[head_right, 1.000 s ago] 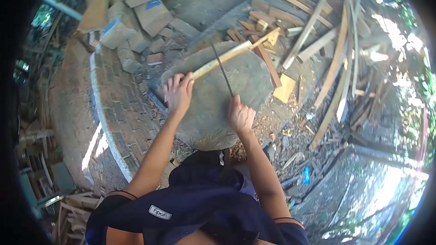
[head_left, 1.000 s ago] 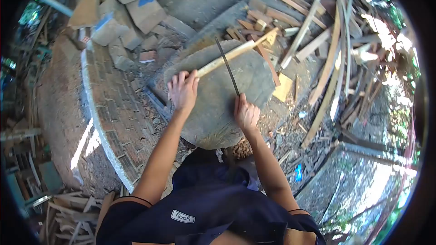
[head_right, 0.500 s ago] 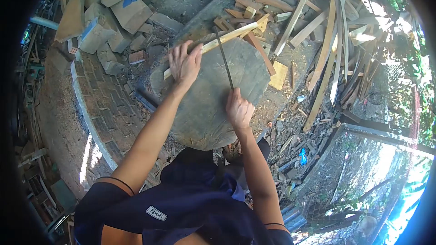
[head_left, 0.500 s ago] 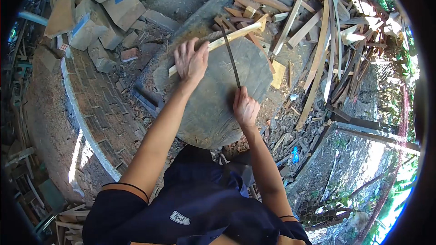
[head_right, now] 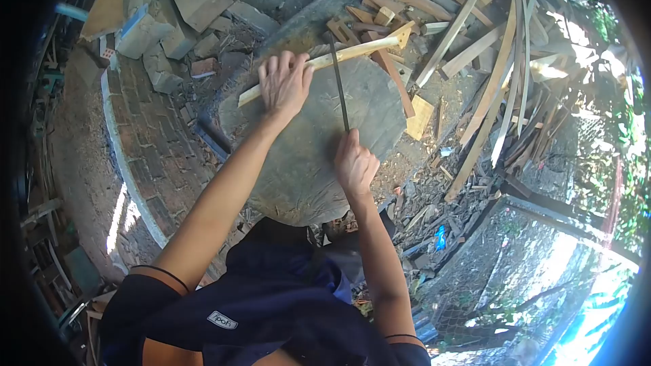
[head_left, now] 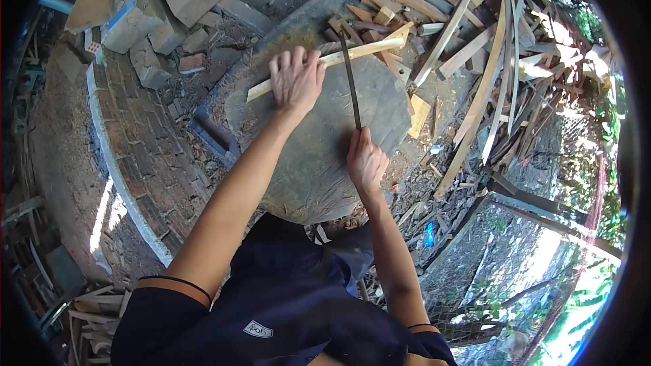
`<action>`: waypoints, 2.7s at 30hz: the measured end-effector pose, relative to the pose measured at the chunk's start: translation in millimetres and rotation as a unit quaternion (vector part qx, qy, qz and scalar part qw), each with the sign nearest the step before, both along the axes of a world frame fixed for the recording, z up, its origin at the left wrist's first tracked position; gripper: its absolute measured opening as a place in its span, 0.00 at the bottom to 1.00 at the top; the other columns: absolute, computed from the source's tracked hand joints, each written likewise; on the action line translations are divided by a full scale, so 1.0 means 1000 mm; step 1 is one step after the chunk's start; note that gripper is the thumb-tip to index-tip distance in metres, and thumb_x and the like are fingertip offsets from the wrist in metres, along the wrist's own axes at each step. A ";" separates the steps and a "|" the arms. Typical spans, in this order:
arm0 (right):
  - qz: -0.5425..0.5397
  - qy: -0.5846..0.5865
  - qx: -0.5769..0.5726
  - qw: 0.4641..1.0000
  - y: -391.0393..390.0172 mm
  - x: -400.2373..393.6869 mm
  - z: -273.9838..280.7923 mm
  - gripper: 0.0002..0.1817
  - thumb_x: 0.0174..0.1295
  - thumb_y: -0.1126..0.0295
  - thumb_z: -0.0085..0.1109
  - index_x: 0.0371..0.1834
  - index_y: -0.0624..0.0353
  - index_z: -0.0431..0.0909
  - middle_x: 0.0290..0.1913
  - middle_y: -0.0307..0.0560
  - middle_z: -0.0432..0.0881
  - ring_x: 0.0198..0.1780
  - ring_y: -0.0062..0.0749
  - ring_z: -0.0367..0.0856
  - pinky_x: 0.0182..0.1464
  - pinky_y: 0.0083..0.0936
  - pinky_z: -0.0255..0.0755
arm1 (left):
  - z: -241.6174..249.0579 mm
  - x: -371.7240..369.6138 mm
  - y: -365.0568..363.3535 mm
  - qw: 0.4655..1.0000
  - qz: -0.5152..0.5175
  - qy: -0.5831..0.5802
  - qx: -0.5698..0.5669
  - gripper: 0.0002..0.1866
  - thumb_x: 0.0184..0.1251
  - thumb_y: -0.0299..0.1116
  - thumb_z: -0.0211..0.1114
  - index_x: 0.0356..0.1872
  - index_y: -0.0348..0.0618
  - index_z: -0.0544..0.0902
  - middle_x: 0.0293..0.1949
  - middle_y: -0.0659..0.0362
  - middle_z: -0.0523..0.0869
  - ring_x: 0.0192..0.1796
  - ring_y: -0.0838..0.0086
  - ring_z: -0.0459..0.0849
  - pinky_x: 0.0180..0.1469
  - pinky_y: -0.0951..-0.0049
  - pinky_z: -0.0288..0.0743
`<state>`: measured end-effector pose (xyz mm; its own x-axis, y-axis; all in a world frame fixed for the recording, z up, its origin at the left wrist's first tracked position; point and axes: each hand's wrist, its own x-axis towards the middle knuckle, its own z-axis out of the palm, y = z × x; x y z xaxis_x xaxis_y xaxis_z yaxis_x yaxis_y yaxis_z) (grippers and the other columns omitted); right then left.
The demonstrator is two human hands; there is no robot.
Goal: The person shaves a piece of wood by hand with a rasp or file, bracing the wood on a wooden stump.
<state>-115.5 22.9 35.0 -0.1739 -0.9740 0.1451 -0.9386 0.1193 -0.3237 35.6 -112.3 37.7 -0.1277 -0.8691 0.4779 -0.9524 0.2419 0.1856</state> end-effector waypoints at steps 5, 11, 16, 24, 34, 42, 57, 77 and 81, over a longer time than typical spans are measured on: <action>-0.002 0.011 0.002 1.000 0.002 -0.001 -0.003 0.11 0.67 0.63 0.50 0.27 0.54 0.69 0.12 0.52 0.76 0.15 0.49 0.79 0.17 0.41 0.72 | -0.006 0.014 -0.009 0.998 -0.055 -0.025 0.010 0.10 0.65 0.46 0.61 0.41 0.56 0.79 0.35 0.64 0.75 0.42 0.69 0.74 0.50 0.61 0.64; -0.007 0.007 0.003 1.000 -0.001 0.001 0.002 0.11 0.67 0.63 0.50 0.28 0.54 0.69 0.13 0.53 0.77 0.17 0.51 0.79 0.18 0.42 0.72 | 0.007 0.036 -0.023 0.992 -0.108 -0.052 -0.027 0.11 0.62 0.44 0.64 0.41 0.53 0.79 0.36 0.64 0.76 0.43 0.70 0.73 0.55 0.61 0.62; 0.016 -0.043 0.049 0.998 -0.009 0.011 0.008 0.11 0.68 0.64 0.47 0.30 0.56 0.68 0.16 0.56 0.78 0.21 0.54 0.80 0.22 0.44 0.73 | 0.006 0.046 -0.017 0.996 -0.087 -0.009 -0.006 0.10 0.64 0.42 0.63 0.43 0.53 0.78 0.39 0.64 0.77 0.48 0.68 0.75 0.59 0.59 0.61; 0.050 -0.038 0.037 0.997 -0.048 0.028 0.018 0.11 0.69 0.64 0.47 0.31 0.57 0.70 0.17 0.58 0.77 0.21 0.57 0.79 0.22 0.46 0.72 | 0.007 0.009 -0.038 0.982 0.059 0.056 0.173 0.22 0.73 0.46 0.46 0.31 0.46 0.85 0.33 0.48 0.86 0.36 0.57 0.86 0.49 0.57 0.73; 0.093 0.023 0.053 0.994 -0.048 0.024 0.031 0.09 0.69 0.66 0.48 0.31 0.57 0.69 0.13 0.54 0.76 0.17 0.51 0.79 0.18 0.42 0.72 | 0.008 0.007 -0.037 0.979 0.083 0.025 0.182 0.26 0.71 0.45 0.48 0.16 0.45 0.85 0.21 0.50 0.85 0.26 0.58 0.86 0.37 0.60 0.78; 0.101 0.023 0.086 0.991 -0.062 0.030 0.035 0.07 0.65 0.68 0.49 0.31 0.57 0.67 0.15 0.53 0.78 0.19 0.52 0.80 0.20 0.44 0.73 | 0.005 0.008 -0.037 0.980 0.078 0.038 0.181 0.26 0.71 0.45 0.49 0.16 0.45 0.85 0.19 0.49 0.84 0.24 0.56 0.85 0.33 0.59 0.77; 0.095 -0.020 0.063 0.993 -0.105 0.053 0.012 0.05 0.63 0.70 0.48 0.33 0.60 0.68 0.20 0.60 0.80 0.25 0.57 0.83 0.26 0.45 0.77 | -0.001 0.010 -0.036 0.983 0.051 0.023 0.175 0.27 0.73 0.45 0.46 0.17 0.46 0.85 0.20 0.50 0.85 0.25 0.58 0.86 0.40 0.59 0.77; 0.065 -0.053 0.151 0.985 -0.038 0.037 0.021 0.06 0.64 0.69 0.46 0.35 0.60 0.67 0.22 0.61 0.81 0.27 0.58 0.83 0.28 0.49 0.76 | 0.001 0.009 -0.032 0.990 0.039 0.025 0.133 0.28 0.72 0.45 0.48 0.14 0.44 0.83 0.18 0.48 0.83 0.20 0.55 0.84 0.26 0.58 0.76; 0.098 -0.057 0.059 0.992 -0.088 0.048 0.010 0.07 0.65 0.68 0.45 0.36 0.60 0.68 0.22 0.62 0.81 0.26 0.59 0.83 0.28 0.49 0.76 | 0.010 0.006 -0.033 0.974 0.060 0.016 0.216 0.28 0.73 0.45 0.45 0.17 0.45 0.84 0.21 0.51 0.85 0.25 0.57 0.86 0.40 0.58 0.77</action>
